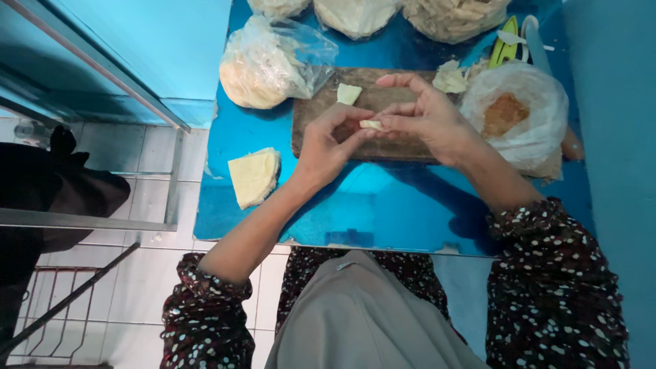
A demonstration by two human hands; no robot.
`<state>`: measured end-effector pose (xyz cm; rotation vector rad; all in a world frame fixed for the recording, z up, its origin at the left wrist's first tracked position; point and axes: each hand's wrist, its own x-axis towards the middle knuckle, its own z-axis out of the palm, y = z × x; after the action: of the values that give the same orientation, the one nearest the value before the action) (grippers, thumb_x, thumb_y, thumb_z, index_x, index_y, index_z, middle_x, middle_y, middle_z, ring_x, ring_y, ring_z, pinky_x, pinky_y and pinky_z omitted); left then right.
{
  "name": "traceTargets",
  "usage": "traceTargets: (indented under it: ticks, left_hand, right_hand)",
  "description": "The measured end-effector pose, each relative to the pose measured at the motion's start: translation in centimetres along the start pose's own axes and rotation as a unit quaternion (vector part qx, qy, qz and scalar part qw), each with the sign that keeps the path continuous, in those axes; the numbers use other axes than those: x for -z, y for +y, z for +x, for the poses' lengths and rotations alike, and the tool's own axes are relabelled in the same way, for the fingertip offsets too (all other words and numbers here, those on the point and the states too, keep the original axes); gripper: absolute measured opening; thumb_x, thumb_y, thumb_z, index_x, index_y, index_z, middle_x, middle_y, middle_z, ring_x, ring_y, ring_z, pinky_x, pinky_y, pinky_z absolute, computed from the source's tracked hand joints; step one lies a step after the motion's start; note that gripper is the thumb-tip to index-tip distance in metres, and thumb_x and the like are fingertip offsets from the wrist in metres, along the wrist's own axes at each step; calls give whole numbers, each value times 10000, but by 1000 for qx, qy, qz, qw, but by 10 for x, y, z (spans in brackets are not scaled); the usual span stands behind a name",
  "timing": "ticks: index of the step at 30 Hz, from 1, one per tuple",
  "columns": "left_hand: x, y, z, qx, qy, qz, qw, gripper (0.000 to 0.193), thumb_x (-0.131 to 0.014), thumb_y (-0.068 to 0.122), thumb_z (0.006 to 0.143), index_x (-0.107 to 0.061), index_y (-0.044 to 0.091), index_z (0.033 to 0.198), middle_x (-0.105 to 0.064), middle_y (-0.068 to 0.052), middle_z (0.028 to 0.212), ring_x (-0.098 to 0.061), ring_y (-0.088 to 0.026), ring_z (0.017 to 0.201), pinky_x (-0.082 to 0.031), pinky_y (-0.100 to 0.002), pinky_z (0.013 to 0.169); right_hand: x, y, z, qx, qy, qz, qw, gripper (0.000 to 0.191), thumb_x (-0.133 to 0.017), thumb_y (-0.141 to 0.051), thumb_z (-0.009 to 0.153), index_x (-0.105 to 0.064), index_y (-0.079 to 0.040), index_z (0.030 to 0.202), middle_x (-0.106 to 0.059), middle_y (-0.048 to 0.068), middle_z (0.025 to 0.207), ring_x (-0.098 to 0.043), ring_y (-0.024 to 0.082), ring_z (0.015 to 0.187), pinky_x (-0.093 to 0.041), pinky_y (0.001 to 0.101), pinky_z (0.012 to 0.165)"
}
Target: The person sits at a blue table and folds thin pastry wrappers around a portion of brown filling taken from a plastic bag, pinching the edges closed by hand. The folded pastries are placed into a plastic bag with other finished pieces, and the person repeats the folding cycle with new wrappers.
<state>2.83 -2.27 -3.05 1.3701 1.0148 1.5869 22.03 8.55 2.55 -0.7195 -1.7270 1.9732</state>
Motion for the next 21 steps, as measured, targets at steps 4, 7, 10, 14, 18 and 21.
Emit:
traceTargets:
  ticks: [4,7,10,14,18,21]
  left_hand:
    - [1,-12,3,37,29,10,999,217,-725,-13,961,-666,-9,1170,-747,-76,1077,-723,-112,990,-585,-250,881]
    - [-3,-6,3,29,55,32,998,225,-747,-21,948,-667,0,1158,-722,-64,1089,-712,-110,1001,-592,-254,887]
    - [-6,6,3,-8,70,82,994,311,-769,-35,906,-655,1,1193,-658,-66,1163,-697,-119,1002,-602,-258,865]
    - [-10,14,2,-71,62,106,990,358,-769,-50,884,-667,5,1222,-613,-82,1251,-683,-143,1075,-606,-265,898]
    - [-8,5,3,-67,69,89,991,192,-762,-71,932,-757,9,1106,-676,-92,1209,-709,-164,1096,-612,-277,910]
    - [-4,-6,8,-68,58,-2,996,198,-760,-89,924,-747,-1,1101,-692,-104,1210,-693,-169,1128,-575,-284,972]
  right_hand:
    - [2,-1,-2,-43,30,44,998,524,-661,-145,991,-451,-102,1469,-761,106,1082,-729,153,898,-573,258,758]
    - [0,-1,-5,-17,29,30,999,533,-684,-90,984,-436,-95,1456,-758,150,1110,-754,164,975,-577,244,795]
    - [-4,-1,-7,53,27,-14,998,558,-715,-22,946,-454,-68,1438,-754,163,1152,-745,176,1024,-584,260,811]
    - [-7,-3,-10,85,36,-42,995,579,-721,-8,948,-431,-69,1445,-750,165,1157,-737,159,1032,-602,272,846]
    - [-7,-8,-15,81,35,-66,994,632,-729,-9,943,-417,-74,1489,-738,175,1151,-723,152,1005,-583,263,813]
    - [-1,-11,-15,49,45,-15,998,583,-683,-62,983,-424,-81,1505,-757,167,1169,-745,170,949,-589,263,781]
